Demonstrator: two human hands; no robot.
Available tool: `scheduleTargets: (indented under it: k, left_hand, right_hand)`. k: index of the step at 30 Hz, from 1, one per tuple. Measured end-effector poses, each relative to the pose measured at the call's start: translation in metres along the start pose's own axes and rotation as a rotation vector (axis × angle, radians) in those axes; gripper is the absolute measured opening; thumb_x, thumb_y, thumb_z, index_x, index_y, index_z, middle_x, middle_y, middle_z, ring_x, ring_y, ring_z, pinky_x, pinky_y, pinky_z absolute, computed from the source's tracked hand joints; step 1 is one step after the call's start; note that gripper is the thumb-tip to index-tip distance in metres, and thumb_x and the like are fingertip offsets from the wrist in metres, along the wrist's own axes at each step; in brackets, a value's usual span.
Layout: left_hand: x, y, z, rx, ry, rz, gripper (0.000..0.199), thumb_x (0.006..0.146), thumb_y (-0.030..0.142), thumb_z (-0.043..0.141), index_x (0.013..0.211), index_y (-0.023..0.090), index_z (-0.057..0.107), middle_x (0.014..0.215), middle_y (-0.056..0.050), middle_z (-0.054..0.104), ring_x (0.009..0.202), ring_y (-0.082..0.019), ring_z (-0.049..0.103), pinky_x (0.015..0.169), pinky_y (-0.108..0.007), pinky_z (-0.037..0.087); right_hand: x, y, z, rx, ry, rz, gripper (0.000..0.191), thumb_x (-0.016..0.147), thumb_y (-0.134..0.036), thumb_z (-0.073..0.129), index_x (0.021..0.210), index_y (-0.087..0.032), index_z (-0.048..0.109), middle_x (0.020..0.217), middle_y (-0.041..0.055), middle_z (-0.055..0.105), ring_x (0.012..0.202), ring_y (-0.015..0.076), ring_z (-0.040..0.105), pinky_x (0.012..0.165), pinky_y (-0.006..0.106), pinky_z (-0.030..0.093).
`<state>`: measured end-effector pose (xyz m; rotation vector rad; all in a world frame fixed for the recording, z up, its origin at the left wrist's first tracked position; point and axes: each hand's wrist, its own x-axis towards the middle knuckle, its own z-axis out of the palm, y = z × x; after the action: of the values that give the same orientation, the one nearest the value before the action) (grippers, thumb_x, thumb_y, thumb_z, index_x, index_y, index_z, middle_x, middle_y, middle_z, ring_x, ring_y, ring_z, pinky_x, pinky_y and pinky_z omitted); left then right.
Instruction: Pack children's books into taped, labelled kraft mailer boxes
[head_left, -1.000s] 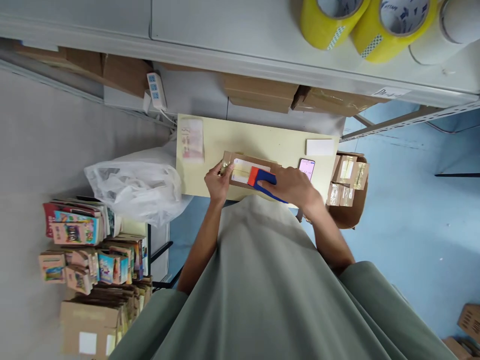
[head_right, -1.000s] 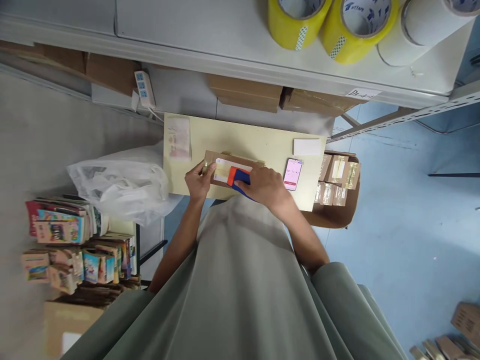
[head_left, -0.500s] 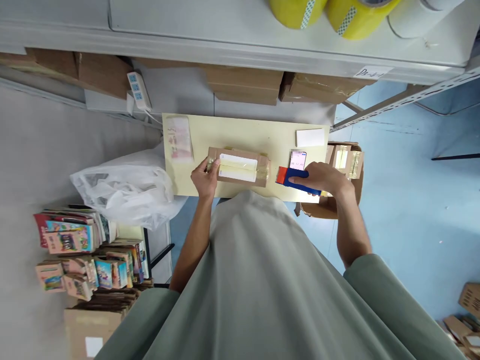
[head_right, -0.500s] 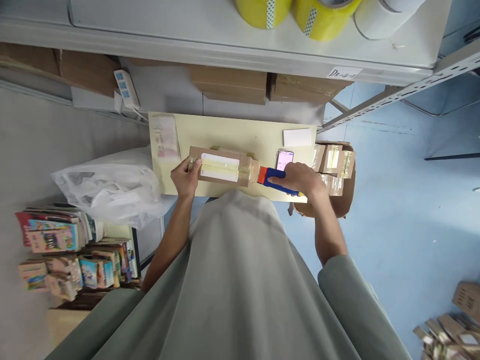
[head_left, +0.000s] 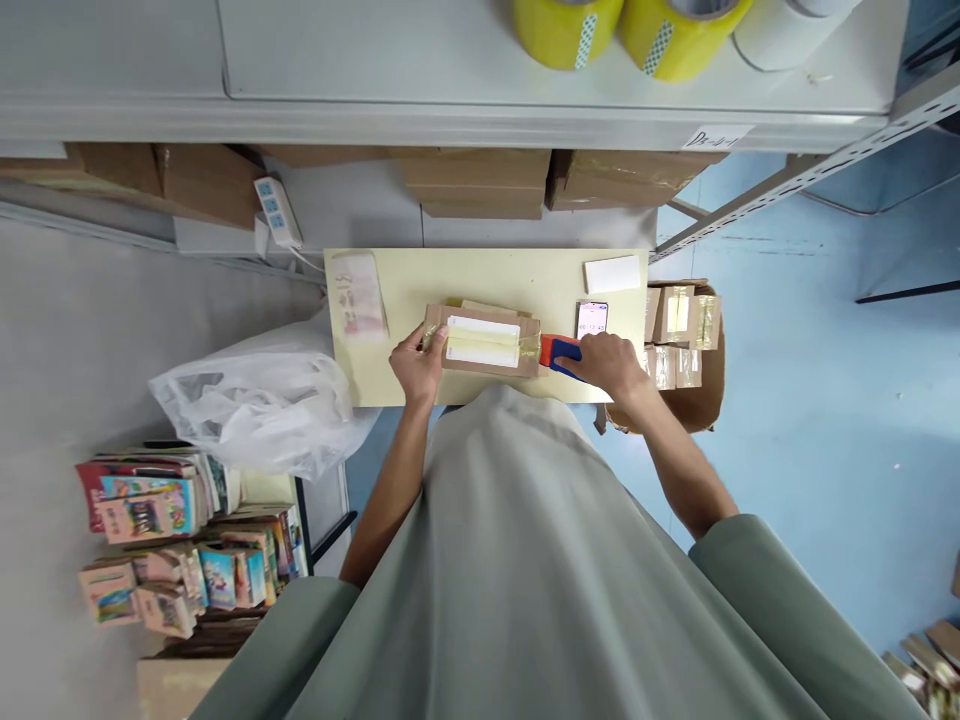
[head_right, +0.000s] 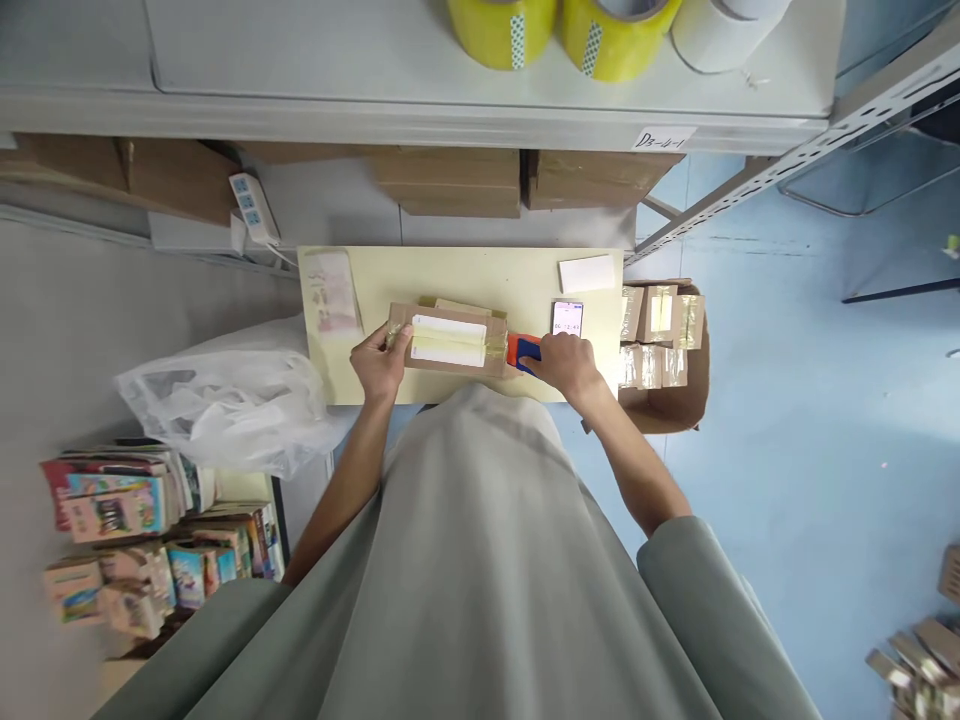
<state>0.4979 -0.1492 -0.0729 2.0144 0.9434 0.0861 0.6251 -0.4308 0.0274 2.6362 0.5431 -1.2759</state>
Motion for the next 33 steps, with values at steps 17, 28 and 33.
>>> scheduleTargets:
  k: [17,28,33]
  left_hand:
    - [0.028,0.000,-0.051,-0.003,0.079,0.214,0.053,0.098,0.054,0.077,0.139,0.021,0.069,0.147,-0.020,0.072,0.137,-0.035,0.069,0.114,-0.050,0.058]
    - [0.089,0.191,-0.085,-0.051,0.081,0.981,0.041,0.118,0.043,0.053,0.150,0.024,0.068,0.150,-0.012,0.073,0.145,-0.029,0.064,0.130,-0.048,0.048]
    - [0.109,0.208,-0.103,-0.040,0.113,1.004,0.040,0.117,0.042,0.053,0.150,0.023,0.069,0.151,-0.013,0.072,0.146,-0.030,0.064,0.130,-0.047,0.047]
  right_hand:
    - [-0.035,-0.032,-0.006,0.204,0.369,0.227,0.060,0.115,-0.065,0.051,0.120,-0.010,0.074,0.101,0.0238,0.083,0.094,0.0372,0.082,0.071,0.035,0.047]
    - [0.013,-0.113,-0.191,0.273,1.009,-0.296,0.063,0.116,-0.058,0.045,0.144,-0.003,0.055,0.114,0.0239,0.081,0.111,0.0431,0.080,0.102,0.054,0.058]
    - [0.049,-0.157,-0.238,0.042,0.973,-0.339,0.058,0.123,-0.040,0.034,0.149,0.011,0.043,0.128,0.0307,0.076,0.132,0.0403,0.074,0.125,0.058,0.043]
